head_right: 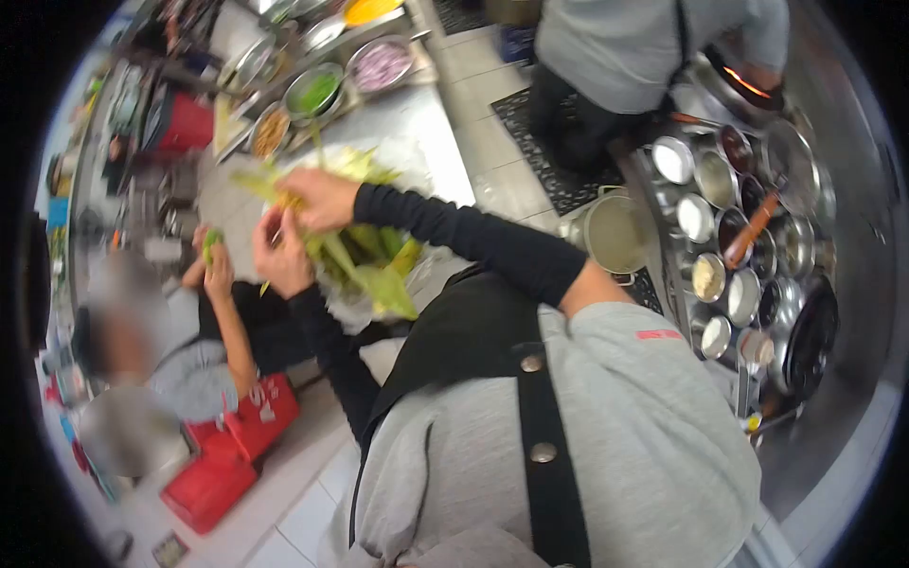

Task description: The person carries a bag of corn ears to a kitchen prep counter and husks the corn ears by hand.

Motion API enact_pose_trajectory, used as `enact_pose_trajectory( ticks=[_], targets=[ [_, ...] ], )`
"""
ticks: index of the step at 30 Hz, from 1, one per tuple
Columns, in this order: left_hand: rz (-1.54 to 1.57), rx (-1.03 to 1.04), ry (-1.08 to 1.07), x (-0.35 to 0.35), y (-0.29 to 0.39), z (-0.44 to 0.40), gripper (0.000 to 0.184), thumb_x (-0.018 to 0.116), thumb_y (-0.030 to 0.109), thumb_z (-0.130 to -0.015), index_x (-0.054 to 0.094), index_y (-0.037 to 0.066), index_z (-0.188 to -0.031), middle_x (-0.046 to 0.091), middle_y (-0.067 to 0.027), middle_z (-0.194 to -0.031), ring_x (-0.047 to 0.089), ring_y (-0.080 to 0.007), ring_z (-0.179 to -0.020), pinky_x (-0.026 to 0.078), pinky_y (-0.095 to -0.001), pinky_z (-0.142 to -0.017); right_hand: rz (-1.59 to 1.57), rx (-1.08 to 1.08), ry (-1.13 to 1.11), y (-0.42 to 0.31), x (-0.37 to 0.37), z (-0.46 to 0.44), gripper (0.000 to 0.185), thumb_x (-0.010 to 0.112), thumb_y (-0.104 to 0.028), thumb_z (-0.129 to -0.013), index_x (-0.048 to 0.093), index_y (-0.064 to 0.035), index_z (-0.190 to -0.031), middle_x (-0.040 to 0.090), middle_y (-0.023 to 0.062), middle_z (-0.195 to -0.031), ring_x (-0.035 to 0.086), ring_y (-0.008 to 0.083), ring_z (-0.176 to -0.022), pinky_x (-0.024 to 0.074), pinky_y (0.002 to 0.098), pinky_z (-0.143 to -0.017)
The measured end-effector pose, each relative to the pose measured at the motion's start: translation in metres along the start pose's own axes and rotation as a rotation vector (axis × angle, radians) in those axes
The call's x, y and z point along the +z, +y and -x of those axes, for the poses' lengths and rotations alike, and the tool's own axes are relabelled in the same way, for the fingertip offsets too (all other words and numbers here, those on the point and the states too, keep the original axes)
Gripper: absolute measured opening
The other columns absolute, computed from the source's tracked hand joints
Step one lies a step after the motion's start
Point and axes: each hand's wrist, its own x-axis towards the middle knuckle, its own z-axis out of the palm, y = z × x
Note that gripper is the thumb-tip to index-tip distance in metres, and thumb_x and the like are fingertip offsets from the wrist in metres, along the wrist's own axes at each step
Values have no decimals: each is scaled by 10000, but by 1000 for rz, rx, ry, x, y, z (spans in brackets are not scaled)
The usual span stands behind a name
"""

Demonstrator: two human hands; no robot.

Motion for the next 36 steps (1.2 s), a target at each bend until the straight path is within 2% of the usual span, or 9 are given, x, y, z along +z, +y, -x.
enact_pose_trajectory(
  ticks=[7, 20, 23, 24, 25, 28, 31, 33, 36],
  targets=[
    [-52, 105, 66, 5, -26, 1, 119, 728, 86, -942, 727, -10, -1013, 741, -125, -947, 695, -210, -830, 560, -332, -774, -71, 127, 77, -18, 6, 20, 507, 630, -128, -829, 572, 39, -1304, 608, 236, -1206, 608, 400, -1144, 481, 437, -1016],
    [-370, 36, 133, 4, -46, 2, 236, 761, 225, -870, 672, 7, -887, 710, -135, -794, 693, -281, -729, 556, -399, -708, 80, 182, 139, -9, 6, 22, 377, 646, -262, -942, 633, 9, -1204, 637, 215, -1130, 629, 399, -1074, 503, 454, -955],
    [-450, -13, 127, -21, -73, 16, 194, 733, 213, -850, 682, 27, -871, 725, -136, -819, 698, -311, -759, 556, -416, -749, 183, 137, 144, 16, 23, 16, 374, 600, -297, -980, 630, 16, -1182, 657, 237, -1076, 645, 394, -1036, 515, 469, -921],
    [-482, -140, 125, -28, -65, 23, 181, 730, 202, -844, 690, 26, -851, 725, -126, -810, 699, -302, -757, 554, -414, -752, 2, 391, 173, -6, 7, 10, 386, 606, -314, -976, 655, 15, -1172, 682, 252, -1081, 668, 398, -1006, 530, 466, -890],
    [-494, -236, 106, -32, -70, 29, 172, 736, 186, -836, 696, 19, -831, 717, -121, -794, 687, -275, -744, 549, -402, -739, -15, 393, 186, 4, 2, 8, 402, 639, -336, -956, 685, 11, -1155, 705, 255, -1069, 691, 399, -983, 544, 457, -868],
    [-339, -248, 59, -22, -135, 61, 158, 708, 126, -850, 638, -4, -908, 702, -142, -791, 661, -268, -682, 548, -372, -688, 116, 285, 138, -15, -11, 6, 413, 689, -341, -927, 697, 14, -1138, 718, 241, -1052, 696, 407, -981, 547, 437, -874],
    [-377, -608, -379, -39, -32, 41, 350, 639, 48, -935, 546, -23, -1265, 706, -184, -1152, 703, -248, -1081, 550, -327, -952, 142, 218, 96, -23, -6, 9, 393, 719, -302, -918, 694, 20, -1142, 722, 234, -1070, 690, 412, -994, 545, 427, -887],
    [-307, -389, -65, -25, -54, 60, 309, 585, 9, -954, 569, -39, -1259, 682, -200, -1185, 677, -244, -1130, 551, -338, -951, 143, 198, 78, -20, -8, 9, 411, 733, -307, -910, 692, 22, -1153, 723, 231, -1076, 693, 403, -999, 545, 425, -889],
    [-281, 103, 81, -25, 5, 42, 351, 571, 2, -955, 576, -49, -1302, 654, -215, -1225, 656, -255, -1161, 547, -354, -958, 108, 218, 30, -22, -15, 12, 460, 723, -347, -903, 686, 23, -1173, 710, 240, -1091, 679, 406, -1020, 538, 431, -906]
  ],
)
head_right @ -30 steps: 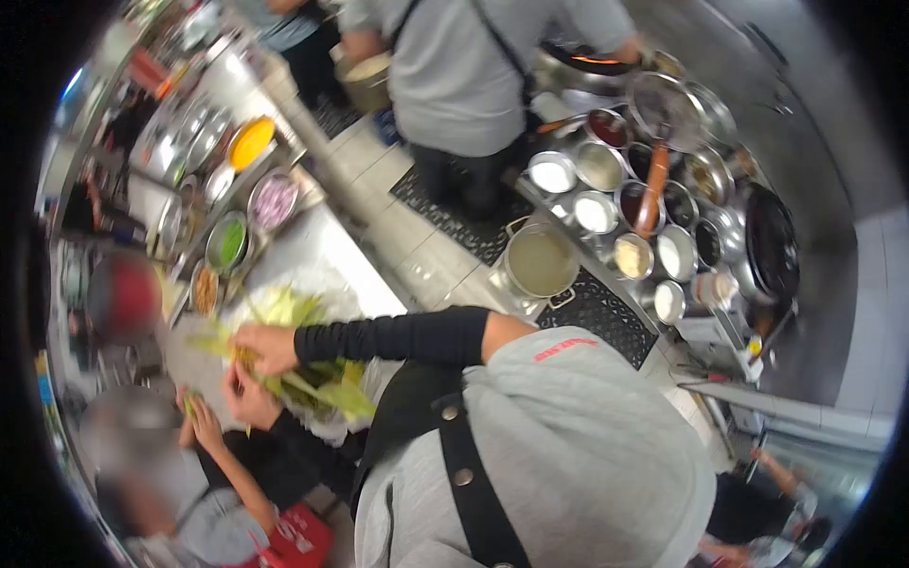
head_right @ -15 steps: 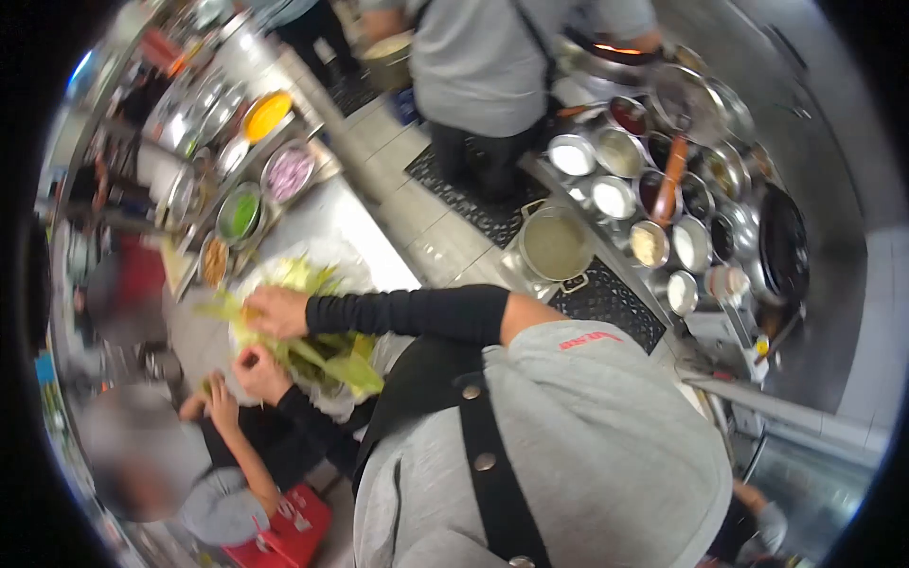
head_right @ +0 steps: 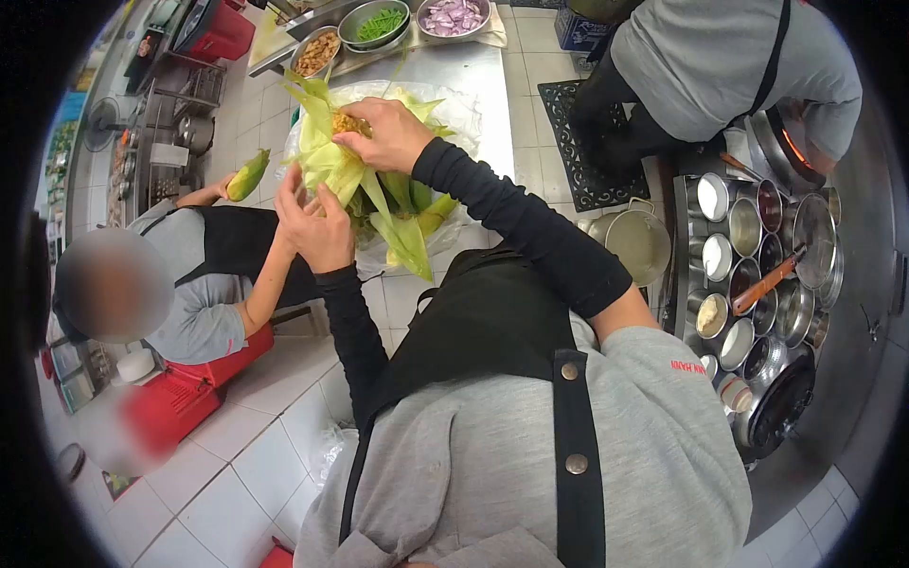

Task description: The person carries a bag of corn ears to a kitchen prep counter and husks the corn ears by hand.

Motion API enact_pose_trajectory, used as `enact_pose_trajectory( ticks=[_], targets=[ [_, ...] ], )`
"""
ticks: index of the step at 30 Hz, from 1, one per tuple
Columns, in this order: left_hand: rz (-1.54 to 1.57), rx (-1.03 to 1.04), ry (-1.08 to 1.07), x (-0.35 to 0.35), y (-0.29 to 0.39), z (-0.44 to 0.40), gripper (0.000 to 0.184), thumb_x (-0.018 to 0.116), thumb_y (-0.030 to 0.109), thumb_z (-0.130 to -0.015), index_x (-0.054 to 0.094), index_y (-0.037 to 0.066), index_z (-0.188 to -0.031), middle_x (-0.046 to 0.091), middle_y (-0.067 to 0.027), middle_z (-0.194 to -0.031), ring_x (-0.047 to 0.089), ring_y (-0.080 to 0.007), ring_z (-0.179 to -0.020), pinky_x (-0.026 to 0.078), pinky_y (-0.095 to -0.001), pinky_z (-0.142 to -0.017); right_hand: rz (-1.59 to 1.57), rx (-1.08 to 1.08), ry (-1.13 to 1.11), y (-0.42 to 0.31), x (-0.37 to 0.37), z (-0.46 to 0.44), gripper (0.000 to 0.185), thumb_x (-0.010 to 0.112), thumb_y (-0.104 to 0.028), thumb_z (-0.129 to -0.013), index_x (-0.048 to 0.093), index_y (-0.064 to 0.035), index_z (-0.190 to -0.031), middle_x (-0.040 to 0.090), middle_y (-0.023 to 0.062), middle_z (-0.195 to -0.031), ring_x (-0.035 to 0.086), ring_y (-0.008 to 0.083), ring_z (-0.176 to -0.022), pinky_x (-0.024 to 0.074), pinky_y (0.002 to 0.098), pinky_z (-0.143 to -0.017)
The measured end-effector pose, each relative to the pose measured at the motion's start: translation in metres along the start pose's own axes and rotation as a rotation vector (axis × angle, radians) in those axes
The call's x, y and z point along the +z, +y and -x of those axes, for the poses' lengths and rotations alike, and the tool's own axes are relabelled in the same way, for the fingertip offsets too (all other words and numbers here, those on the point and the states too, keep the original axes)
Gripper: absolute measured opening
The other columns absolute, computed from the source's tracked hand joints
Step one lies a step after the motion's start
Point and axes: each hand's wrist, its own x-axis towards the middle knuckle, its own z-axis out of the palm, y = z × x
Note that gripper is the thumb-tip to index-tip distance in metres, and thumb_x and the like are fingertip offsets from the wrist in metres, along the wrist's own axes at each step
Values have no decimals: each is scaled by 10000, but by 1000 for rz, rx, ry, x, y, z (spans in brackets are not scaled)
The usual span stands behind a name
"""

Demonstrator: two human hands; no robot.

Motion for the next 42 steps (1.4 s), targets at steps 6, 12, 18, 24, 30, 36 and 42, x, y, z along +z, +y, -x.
enact_pose_trajectory(
  ticks=[6, 12, 18, 24, 30, 36, 42],
  targets=[
    [341, 51, -256, 18, 15, -55, 431, 629, 20, -920, 606, 8, -1349, 642, -192, -1280, 613, -329, -1213, 510, -409, -998, 0, 6, 14, 12, -7, 13, 520, 742, -383, -867, 674, 15, -1195, 699, 262, -1067, 675, 399, -1017, 530, 449, -906],
    [114, 145, -631, 54, -2, -71, 334, 714, 161, -941, 709, 94, -1268, 680, -133, -1289, 650, -277, -1191, 484, -347, -1027, -9, 211, -61, 9, -21, 35, 470, 756, -265, -825, 650, 10, -1191, 707, 239, -902, 708, 384, -841, 565, 430, -788],
    [177, 177, -607, 52, 48, -66, 172, 751, 125, -898, 757, 35, -1044, 727, -112, -1127, 701, -271, -1039, 529, -358, -932, 122, 80, -100, 0, -64, 44, 470, 742, -224, -842, 595, 17, -1218, 684, 250, -834, 673, 444, -772, 540, 496, -711],
    [248, 30, -444, 78, 63, -23, 79, 742, 24, -864, 711, -19, -924, 678, -149, -1031, 701, -305, -867, 576, -371, -788, 221, 106, -164, 7, -93, 66, 454, 776, -233, -857, 554, 17, -1164, 670, 268, -885, 649, 472, -889, 522, 515, -768],
    [295, 11, -480, 87, 55, 13, 343, 651, -85, -841, 671, 18, -1168, 634, -141, -1193, 682, -282, -1035, 598, -358, -823, 194, 208, -256, 20, -97, 70, 405, 752, -187, -860, 554, 18, -1148, 673, 269, -904, 655, 476, -897, 524, 511, -758],
    [198, 124, -421, 90, 53, 25, 547, 563, -133, -834, 567, 41, -1353, 617, -156, -1260, 656, -336, -1087, 583, -374, -866, 152, 157, -303, 25, -88, 67, 348, 726, -136, -853, 526, 34, -1081, 670, 278, -887, 657, 489, -885, 532, 511, -749],
    [407, -193, -495, 69, 50, 39, 521, 543, -109, -874, 580, 43, -1371, 609, -180, -1287, 640, -313, -1153, 538, -406, -944, 164, 181, -325, 27, -86, 59, 392, 743, -163, -849, 534, 12, -1131, 679, 268, -882, 665, 476, -890, 532, 504, -749]
  ],
)
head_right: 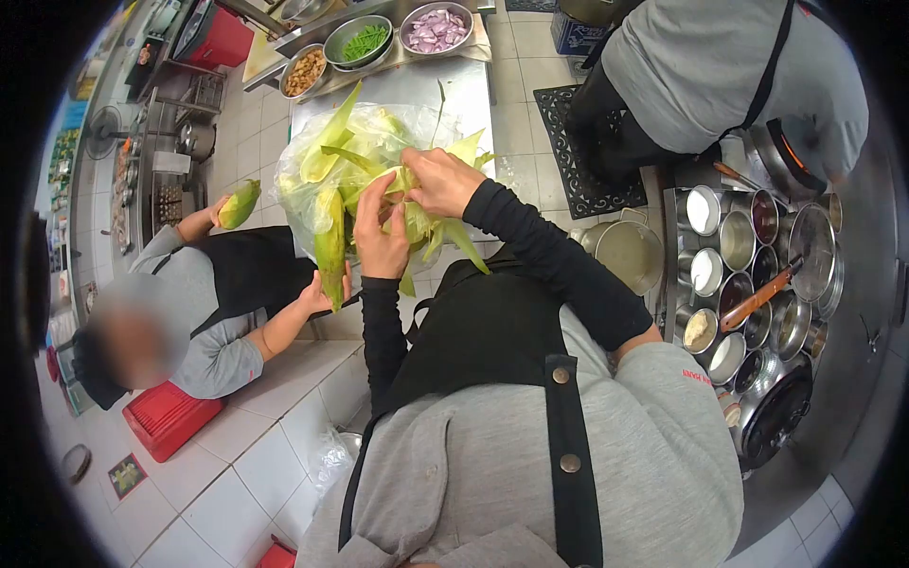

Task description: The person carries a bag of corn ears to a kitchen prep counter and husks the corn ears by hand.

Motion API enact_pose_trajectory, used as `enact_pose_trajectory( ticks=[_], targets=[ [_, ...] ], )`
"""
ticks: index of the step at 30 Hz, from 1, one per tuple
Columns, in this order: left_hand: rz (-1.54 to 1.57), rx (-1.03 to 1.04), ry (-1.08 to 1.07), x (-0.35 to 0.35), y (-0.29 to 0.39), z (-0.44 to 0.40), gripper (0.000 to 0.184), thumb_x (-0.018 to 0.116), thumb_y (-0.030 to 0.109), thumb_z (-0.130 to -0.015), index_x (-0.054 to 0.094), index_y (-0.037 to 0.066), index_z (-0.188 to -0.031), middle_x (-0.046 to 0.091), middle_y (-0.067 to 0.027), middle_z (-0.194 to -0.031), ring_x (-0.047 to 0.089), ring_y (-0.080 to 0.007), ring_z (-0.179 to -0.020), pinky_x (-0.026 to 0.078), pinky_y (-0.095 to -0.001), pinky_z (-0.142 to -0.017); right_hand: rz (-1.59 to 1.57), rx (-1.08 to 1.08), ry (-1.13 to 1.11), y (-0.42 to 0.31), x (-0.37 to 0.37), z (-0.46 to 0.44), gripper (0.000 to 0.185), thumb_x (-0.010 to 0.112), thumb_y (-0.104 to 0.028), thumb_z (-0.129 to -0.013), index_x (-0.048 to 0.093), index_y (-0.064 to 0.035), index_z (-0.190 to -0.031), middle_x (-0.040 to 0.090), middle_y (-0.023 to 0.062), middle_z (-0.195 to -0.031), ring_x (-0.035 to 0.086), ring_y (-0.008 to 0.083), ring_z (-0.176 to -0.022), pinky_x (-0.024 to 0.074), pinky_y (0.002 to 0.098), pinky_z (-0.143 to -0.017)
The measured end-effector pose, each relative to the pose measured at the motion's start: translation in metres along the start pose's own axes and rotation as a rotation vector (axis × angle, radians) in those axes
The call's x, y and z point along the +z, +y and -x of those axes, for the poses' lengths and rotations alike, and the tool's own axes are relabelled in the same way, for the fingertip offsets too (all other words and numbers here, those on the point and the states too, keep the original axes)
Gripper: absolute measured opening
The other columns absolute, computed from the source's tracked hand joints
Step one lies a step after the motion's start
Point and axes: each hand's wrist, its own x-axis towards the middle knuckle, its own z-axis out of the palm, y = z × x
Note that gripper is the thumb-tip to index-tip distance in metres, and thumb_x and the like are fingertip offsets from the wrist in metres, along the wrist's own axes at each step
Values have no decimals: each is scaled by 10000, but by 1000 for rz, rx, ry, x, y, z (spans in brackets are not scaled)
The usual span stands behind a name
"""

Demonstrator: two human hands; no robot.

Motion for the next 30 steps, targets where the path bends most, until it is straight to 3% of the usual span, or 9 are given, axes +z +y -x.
enact_pose_trajectory(
  ticks=[9, 13, 19, 22, 30],
  targets=[
    [8, 19, -40, 6, -11, -11, 480, 664, 17, -934, 594, 84, -1404, 642, -88, -1273, 640, -199, -1079, 563, -311, -857, -134, 57, 28, 22, 27, 4, 425, 725, -143, -854, 545, -1, -1212, 697, 249, -887, 674, 466, -878, 536, 489, -743],
    [-80, 43, 4, 14, -12, -21, 434, 741, 68, -897, 659, 68, -1323, 672, -79, -1150, 647, -194, -997, 556, -314, -792, -200, 113, 32, 22, 29, 5, 396, 701, -112, -853, 561, 9, -1203, 704, 253, -958, 674, 460, -920, 538, 491, -770],
    [-110, 123, 15, 9, -29, -27, 265, 766, 80, -880, 726, 41, -1139, 680, -78, -1037, 664, -187, -916, 551, -318, -779, -172, 83, 63, 31, 27, 13, 526, 742, -131, -834, 562, 14, -1307, 700, 246, -1118, 681, 426, -1013, 548, 459, -889],
    [-48, 57, 9, 8, -20, -24, 227, 763, 84, -884, 720, 22, -1098, 689, -87, -1031, 673, -195, -903, 550, -323, -777, -115, 57, 83, 39, 35, 15, 565, 775, -168, -821, 578, 17, -1317, 704, 243, -1111, 686, 414, -1027, 547, 446, -913],
    [-199, 188, 113, 10, -29, -28, 100, 733, 66, -896, 708, -7, -960, 710, -108, -865, 699, -223, -776, 549, -334, -757, -109, 27, 64, 33, 33, 19, 531, 805, -219, -806, 638, 29, -1246, 709, 248, -1069, 685, 414, -1020, 546, 440, -897]
  ],
)
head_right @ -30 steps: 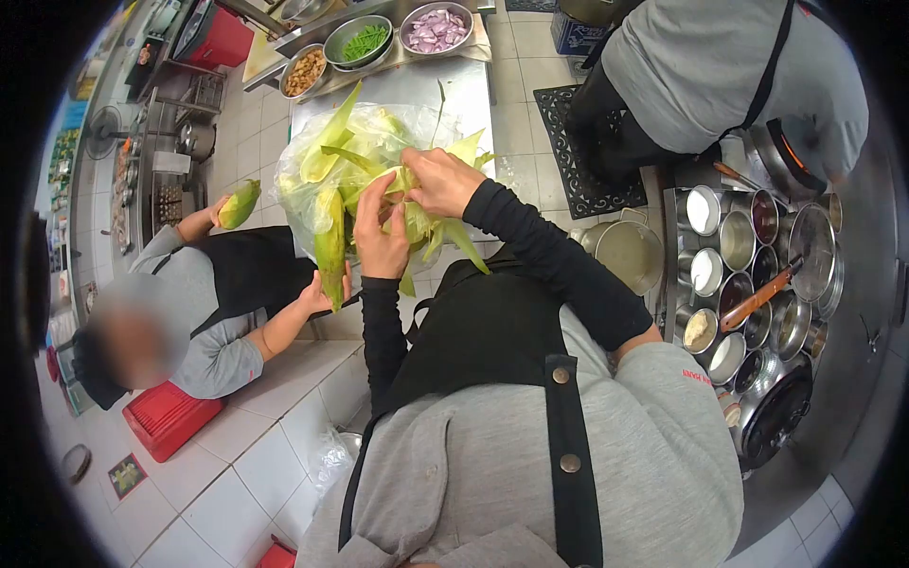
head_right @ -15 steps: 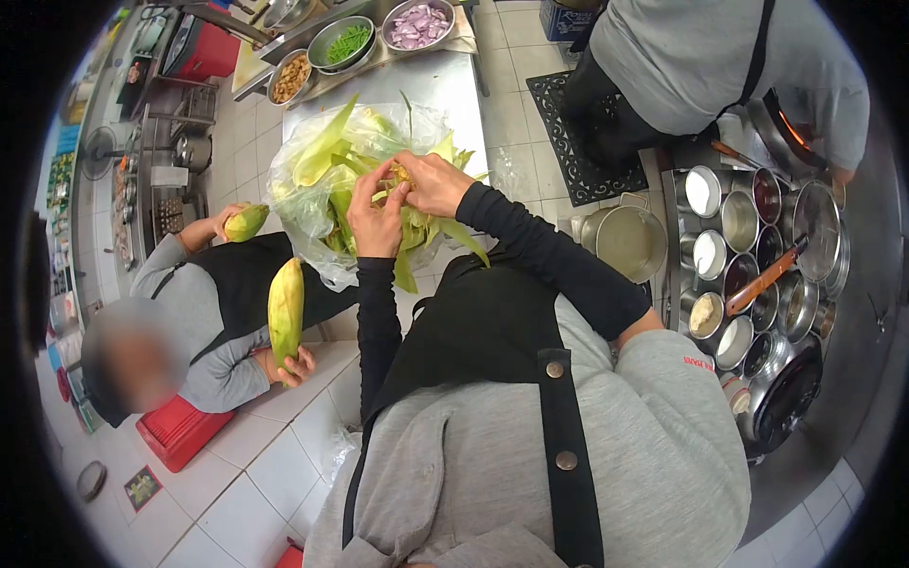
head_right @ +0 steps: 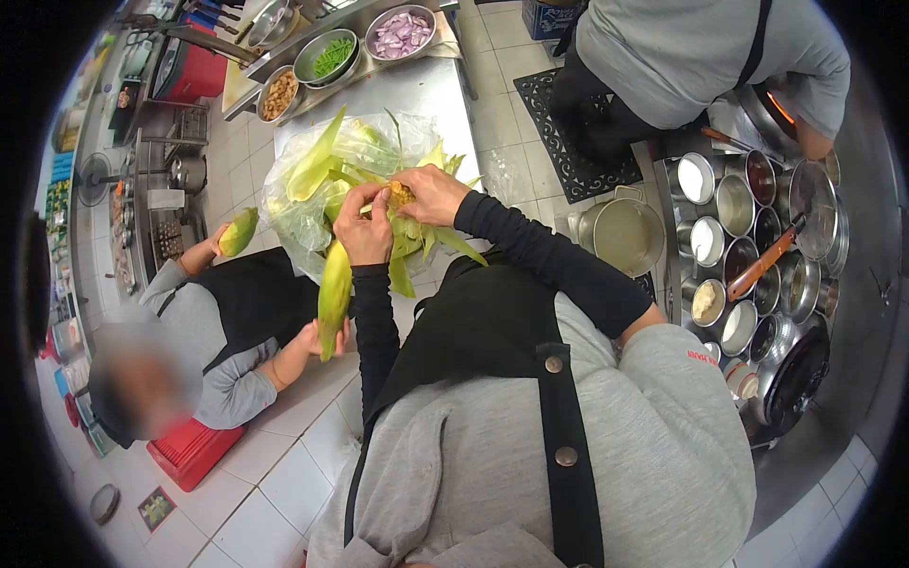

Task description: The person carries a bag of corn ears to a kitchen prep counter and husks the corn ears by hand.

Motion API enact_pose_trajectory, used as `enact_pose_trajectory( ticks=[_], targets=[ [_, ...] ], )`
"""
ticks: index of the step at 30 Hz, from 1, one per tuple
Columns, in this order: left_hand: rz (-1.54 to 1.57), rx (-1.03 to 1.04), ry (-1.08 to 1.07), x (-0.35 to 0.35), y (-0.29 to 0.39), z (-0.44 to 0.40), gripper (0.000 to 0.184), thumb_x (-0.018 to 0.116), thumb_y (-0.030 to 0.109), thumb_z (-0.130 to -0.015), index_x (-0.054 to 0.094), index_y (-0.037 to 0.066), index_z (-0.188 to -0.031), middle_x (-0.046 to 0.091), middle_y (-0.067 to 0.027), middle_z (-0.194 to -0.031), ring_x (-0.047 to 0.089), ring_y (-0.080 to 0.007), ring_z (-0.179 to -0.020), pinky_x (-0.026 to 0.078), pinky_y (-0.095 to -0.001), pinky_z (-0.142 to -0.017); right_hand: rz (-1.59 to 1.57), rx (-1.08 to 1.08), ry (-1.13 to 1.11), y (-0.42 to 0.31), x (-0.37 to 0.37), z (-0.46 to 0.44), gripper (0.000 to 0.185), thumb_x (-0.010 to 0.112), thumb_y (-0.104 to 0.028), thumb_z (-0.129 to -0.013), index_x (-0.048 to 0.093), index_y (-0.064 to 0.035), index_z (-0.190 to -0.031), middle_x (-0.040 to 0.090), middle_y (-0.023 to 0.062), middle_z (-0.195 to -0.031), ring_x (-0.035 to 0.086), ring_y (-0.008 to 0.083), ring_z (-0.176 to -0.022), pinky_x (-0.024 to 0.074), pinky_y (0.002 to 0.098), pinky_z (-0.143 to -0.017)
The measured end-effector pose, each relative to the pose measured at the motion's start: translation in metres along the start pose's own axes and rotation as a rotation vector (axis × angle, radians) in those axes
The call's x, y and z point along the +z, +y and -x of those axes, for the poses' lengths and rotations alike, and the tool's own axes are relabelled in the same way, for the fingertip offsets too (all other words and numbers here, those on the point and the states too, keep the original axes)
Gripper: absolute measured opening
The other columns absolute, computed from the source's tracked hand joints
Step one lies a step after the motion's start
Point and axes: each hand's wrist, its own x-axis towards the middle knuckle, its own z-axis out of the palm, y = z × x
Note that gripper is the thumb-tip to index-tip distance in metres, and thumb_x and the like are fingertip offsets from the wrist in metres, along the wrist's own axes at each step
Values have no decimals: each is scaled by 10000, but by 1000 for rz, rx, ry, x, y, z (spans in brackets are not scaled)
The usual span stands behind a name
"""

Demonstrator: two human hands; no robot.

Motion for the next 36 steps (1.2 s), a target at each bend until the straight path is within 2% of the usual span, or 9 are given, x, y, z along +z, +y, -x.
enact_pose_trajectory(
  ticks=[4, 7, 12, 16, 22, 25, 29, 30, 36],
  targets=[
    [-75, -71, 56, 7, -10, 3, 124, 726, 81, -911, 685, -33, -939, 709, -120, -833, 693, -209, -726, 549, -339, -709, 34, 48, 11, -3, 1, 0, 538, 806, -224, -799, 634, 31, -1241, 710, 251, -1051, 690, 411, -1001, 547, 434, -890],
    [41, -412, 161, 12, -21, 9, 151, 705, 88, -944, 659, -54, -967, 708, -124, -838, 688, -188, -706, 547, -323, -663, 14, 114, -1, 1, 0, -1, 537, 801, -238, -805, 625, 34, -1233, 710, 251, -1039, 690, 411, -1000, 546, 437, -889],
    [369, -635, 258, 5, -67, 30, 162, 624, 83, -1021, 570, -66, -1054, 659, -141, -995, 680, -166, -816, 629, -315, -709, -26, 130, 15, 8, 2, 0, 532, 790, -261, -827, 611, 29, -1235, 711, 250, -1032, 692, 414, -997, 547, 442, -881],
    [540, -569, 208, -2, -57, 34, 176, 651, 87, -1005, 580, -56, -1078, 651, -127, -1042, 676, -160, -855, 619, -314, -750, -9, 107, 49, 9, 15, 1, 587, 806, -279, -817, 579, 13, -1272, 709, 256, -1018, 691, 425, -982, 548, 451, -870],
    [129, -457, 132, 2, -18, 21, 280, 752, 132, -928, 635, -19, -1132, 614, -132, -1164, 674, -194, -885, 567, -324, -759, -2, 176, 30, 13, 29, -3, 598, 813, -332, -811, 561, 23, -1221, 698, 278, -957, 683, 449, -943, 538, 478, -815],
    [-58, -325, -32, -1, -28, 16, 354, 790, 165, -887, 658, 25, -1183, 632, -135, -1172, 667, -214, -892, 546, -338, -758, -25, 222, -45, 5, 33, -6, 641, 795, -327, -804, 524, 53, -1242, 674, 317, -1042, 647, 478, -1024, 515, 502, -894],
    [18, -529, -65, -4, -56, 26, 253, 792, 169, -867, 721, 9, -1050, 717, -142, -973, 675, -214, -809, 533, -342, -735, -127, 215, -57, -9, 26, 5, 610, 800, -342, -812, 533, 56, -1189, 679, 307, -996, 656, 487, -975, 515, 512, -854],
    [82, -513, 25, -3, -54, 27, 209, 793, 157, -856, 718, -19, -940, 713, -145, -816, 680, -209, -721, 525, -353, -681, -113, 162, -16, -9, 28, 5, 609, 791, -335, -827, 516, 55, -1205, 675, 312, -979, 654, 492, -962, 517, 515, -842],
    [-234, -546, 116, -32, -49, 26, 165, 739, 109, -879, 676, -43, -886, 705, -169, -778, 684, -258, -696, 507, -382, -645, -59, 184, 38, -4, 33, 1, 612, 753, -285, -853, 460, 90, -1237, 658, 336, -990, 643, 499, -983, 514, 519, -858]
  ],
)
